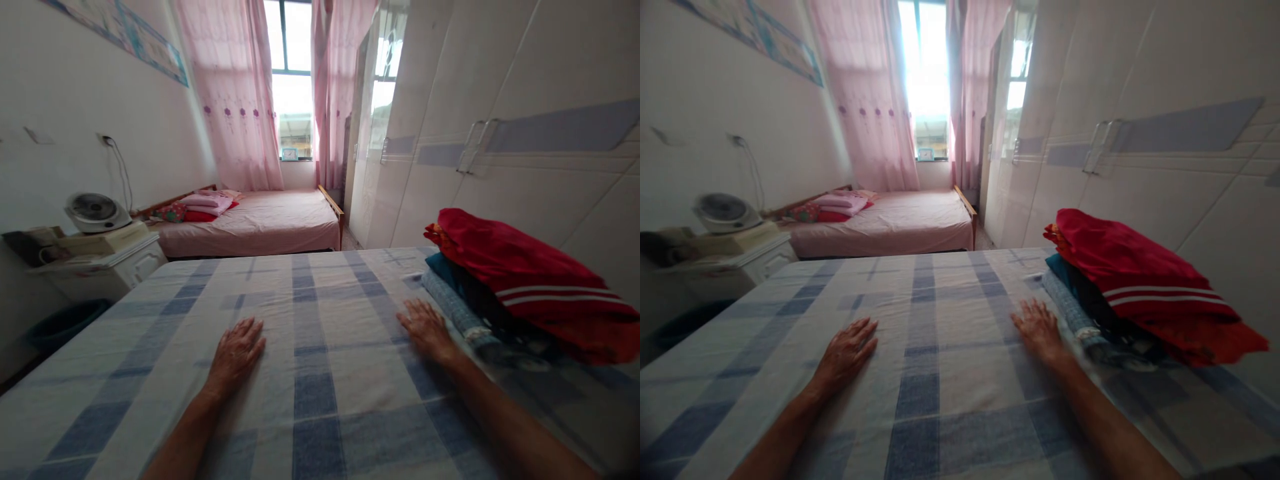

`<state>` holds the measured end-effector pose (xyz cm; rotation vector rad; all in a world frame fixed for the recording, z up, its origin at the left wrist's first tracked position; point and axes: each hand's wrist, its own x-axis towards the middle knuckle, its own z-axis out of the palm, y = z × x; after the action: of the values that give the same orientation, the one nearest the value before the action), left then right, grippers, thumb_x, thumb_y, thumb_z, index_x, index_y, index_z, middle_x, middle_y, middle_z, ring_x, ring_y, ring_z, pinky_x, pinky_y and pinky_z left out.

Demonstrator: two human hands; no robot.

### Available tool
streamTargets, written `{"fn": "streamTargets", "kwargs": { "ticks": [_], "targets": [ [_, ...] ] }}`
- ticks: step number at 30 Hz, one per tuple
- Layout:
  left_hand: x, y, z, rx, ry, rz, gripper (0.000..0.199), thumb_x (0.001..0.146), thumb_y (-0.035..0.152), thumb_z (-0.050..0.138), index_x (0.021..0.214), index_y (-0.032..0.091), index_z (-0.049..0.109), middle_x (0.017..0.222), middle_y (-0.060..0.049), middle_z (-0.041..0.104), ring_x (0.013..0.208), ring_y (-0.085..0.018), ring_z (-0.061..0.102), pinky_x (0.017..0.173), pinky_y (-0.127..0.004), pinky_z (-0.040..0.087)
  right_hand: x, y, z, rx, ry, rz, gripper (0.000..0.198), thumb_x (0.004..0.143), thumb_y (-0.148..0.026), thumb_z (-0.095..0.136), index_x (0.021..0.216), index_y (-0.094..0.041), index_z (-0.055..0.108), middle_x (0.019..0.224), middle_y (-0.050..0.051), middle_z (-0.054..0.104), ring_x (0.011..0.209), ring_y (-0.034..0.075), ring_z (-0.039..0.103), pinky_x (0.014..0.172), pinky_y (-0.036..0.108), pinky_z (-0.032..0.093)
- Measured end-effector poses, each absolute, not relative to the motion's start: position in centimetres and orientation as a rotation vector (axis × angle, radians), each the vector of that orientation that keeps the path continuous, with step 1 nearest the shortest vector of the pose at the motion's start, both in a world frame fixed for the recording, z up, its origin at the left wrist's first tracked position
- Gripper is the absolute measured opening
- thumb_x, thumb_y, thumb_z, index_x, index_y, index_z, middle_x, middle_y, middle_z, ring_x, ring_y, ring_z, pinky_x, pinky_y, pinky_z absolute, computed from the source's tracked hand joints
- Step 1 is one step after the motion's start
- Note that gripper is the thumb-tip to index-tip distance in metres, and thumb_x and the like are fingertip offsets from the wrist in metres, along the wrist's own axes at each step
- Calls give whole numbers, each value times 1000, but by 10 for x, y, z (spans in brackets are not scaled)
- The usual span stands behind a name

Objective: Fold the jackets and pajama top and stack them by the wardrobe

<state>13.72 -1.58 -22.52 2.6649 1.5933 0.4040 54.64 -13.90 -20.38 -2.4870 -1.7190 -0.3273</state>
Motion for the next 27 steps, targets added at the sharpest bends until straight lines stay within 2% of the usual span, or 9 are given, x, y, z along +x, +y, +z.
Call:
{"fn": "streamTargets", "kwargs": {
  "ticks": [4,7,11,14,16,19,21,24,27],
  "targets": [
    [137,-14,-226,2680,1597,370,48,90,37,34,130,16,50,139,-12,45,130,-28,39,104,-52,30,504,-87,-191,-2371,-1830,-172,57,91,-53,24,141,-26,33,150,5,28,136,23,25,107,39,23],
    [137,-12,-227,2693,1615,313,50,90,39,31,132,17,48,141,-11,44,130,-27,38,106,-51,29,500,-40,-185,-2354,-1799,-80,56,91,-55,27,140,-28,32,151,3,26,137,21,22,108,40,20],
    [136,-10,-230,2712,1635,266,51,90,39,29,133,18,47,142,-10,43,132,-25,36,106,-49,28,543,-11,-187,-2469,-1547,-33,51,89,-47,46,132,-21,43,142,9,38,127,26,37,104,52,28],
    [137,-8,-231,2714,1642,245,49,90,37,30,132,19,47,142,-9,42,132,-24,36,107,-48,28,582,-23,-199,-2587,-1311,-45,46,87,-42,52,126,-20,47,136,9,44,121,26,44,100,53,33],
    [137,-8,-232,2721,1642,247,49,90,36,31,132,18,47,142,-10,42,132,-25,36,106,-48,29,597,-43,-211,-2645,-1204,-69,48,89,-43,46,130,-16,44,139,13,41,126,27,40,103,51,30],
    [136,-8,-232,2727,1649,271,49,90,37,32,133,19,47,142,-10,43,131,-25,36,106,-48,30,600,-80,-227,-2672,-1187,-117,59,92,-44,35,135,-4,38,144,21,33,134,29,29,108,44,24],
    [136,-9,-232,2717,1648,296,48,90,37,32,133,19,47,141,-10,43,131,-25,37,105,-48,30,596,-107,-234,-2640,-1263,-155,61,91,-44,35,135,-2,38,144,21,34,135,29,28,109,41,22],
    [139,-11,-231,2695,1641,385,45,89,35,36,129,18,51,137,-11,48,128,-27,41,103,-50,33,593,-138,-234,-2517,-1438,-201,50,89,-36,36,128,-5,48,137,18,45,130,25,38,107,39,27],
    [145,-18,-224,2705,1606,699,39,87,27,41,119,13,59,131,-15,53,124,-30,44,102,-52,34,580,-148,-224,-2359,-1577,-234,41,89,-24,31,116,-9,58,126,15,57,121,22,48,104,37,33]
  ]
}}
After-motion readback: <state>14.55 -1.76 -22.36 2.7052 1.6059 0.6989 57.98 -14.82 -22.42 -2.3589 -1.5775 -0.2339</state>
